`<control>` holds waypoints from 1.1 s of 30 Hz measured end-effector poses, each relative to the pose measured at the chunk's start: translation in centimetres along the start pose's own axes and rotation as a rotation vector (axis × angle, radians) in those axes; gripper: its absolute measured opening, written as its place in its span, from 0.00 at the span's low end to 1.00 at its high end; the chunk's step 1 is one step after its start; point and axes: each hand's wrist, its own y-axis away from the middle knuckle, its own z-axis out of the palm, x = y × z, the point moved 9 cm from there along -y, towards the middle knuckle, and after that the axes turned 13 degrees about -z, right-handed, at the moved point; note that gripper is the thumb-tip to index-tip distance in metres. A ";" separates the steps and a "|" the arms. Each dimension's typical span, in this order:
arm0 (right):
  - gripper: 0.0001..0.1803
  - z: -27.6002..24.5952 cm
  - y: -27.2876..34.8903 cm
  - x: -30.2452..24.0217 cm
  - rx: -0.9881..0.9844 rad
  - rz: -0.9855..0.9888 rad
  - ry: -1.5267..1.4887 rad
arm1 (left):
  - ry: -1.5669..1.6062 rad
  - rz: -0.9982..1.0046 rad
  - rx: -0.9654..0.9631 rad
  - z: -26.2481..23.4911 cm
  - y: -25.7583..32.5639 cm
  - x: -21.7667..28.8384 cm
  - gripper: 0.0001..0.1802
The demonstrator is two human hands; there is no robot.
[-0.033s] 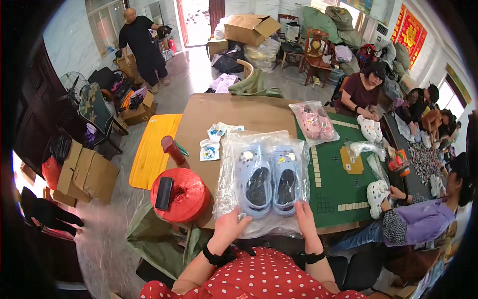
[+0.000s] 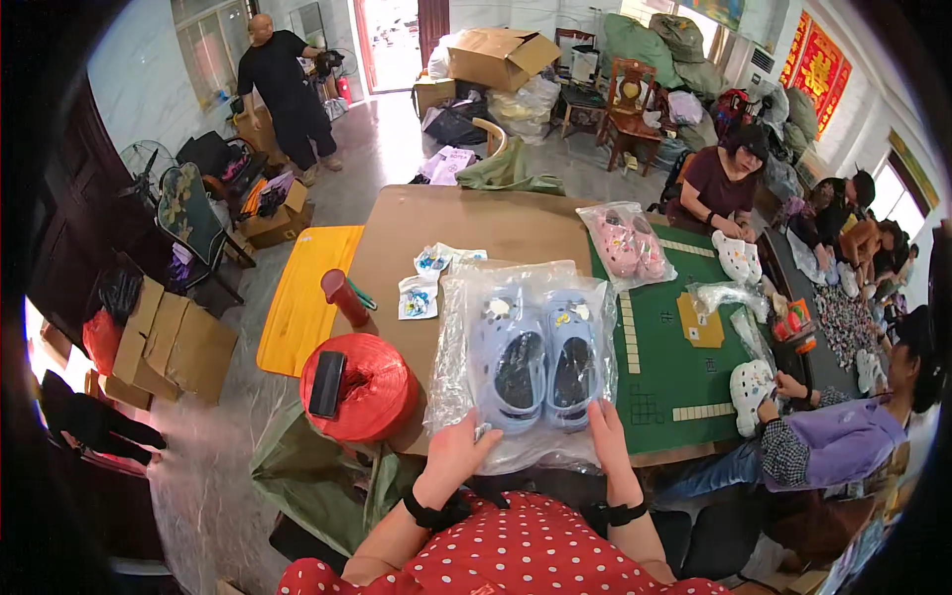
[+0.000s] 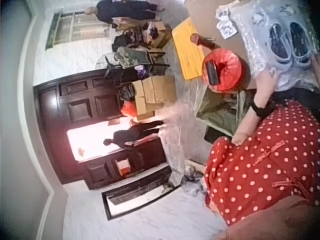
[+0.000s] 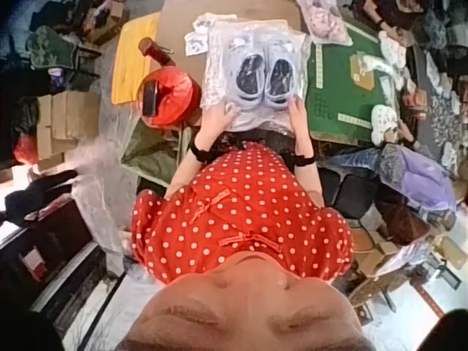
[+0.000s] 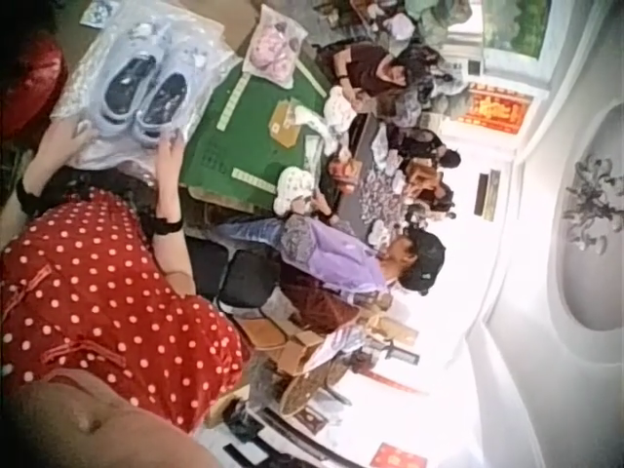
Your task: The recorder picks up a pair of blue clog-style shoes in a plastic bag, inspects them, and places them into a cardboard box.
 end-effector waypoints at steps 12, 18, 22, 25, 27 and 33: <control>0.40 0.0 -0.3 1.8 0.028 -0.011 -0.004 | 0.332 0.111 0.069 -1.6 1.6 1.1 0.23; 0.44 -0.2 0.1 0.6 0.007 0.024 0.099 | 0.395 0.206 -0.031 -0.4 1.6 -1.0 0.35; 0.45 -1.1 0.8 -3.1 0.029 -0.107 0.317 | 0.323 -0.017 -0.249 -1.4 2.2 -0.6 0.42; 0.44 -1.5 1.1 -6.1 0.078 -0.210 0.388 | 0.355 -0.076 -0.237 -2.0 1.6 -2.0 0.43; 0.44 -1.0 0.9 -7.3 0.086 -0.269 0.394 | 0.366 -0.100 -0.171 -2.8 1.2 -3.2 0.43; 0.40 -0.6 -0.3 -5.7 0.100 -0.371 0.248 | 0.300 -0.065 -0.018 -3.4 1.2 -3.4 0.48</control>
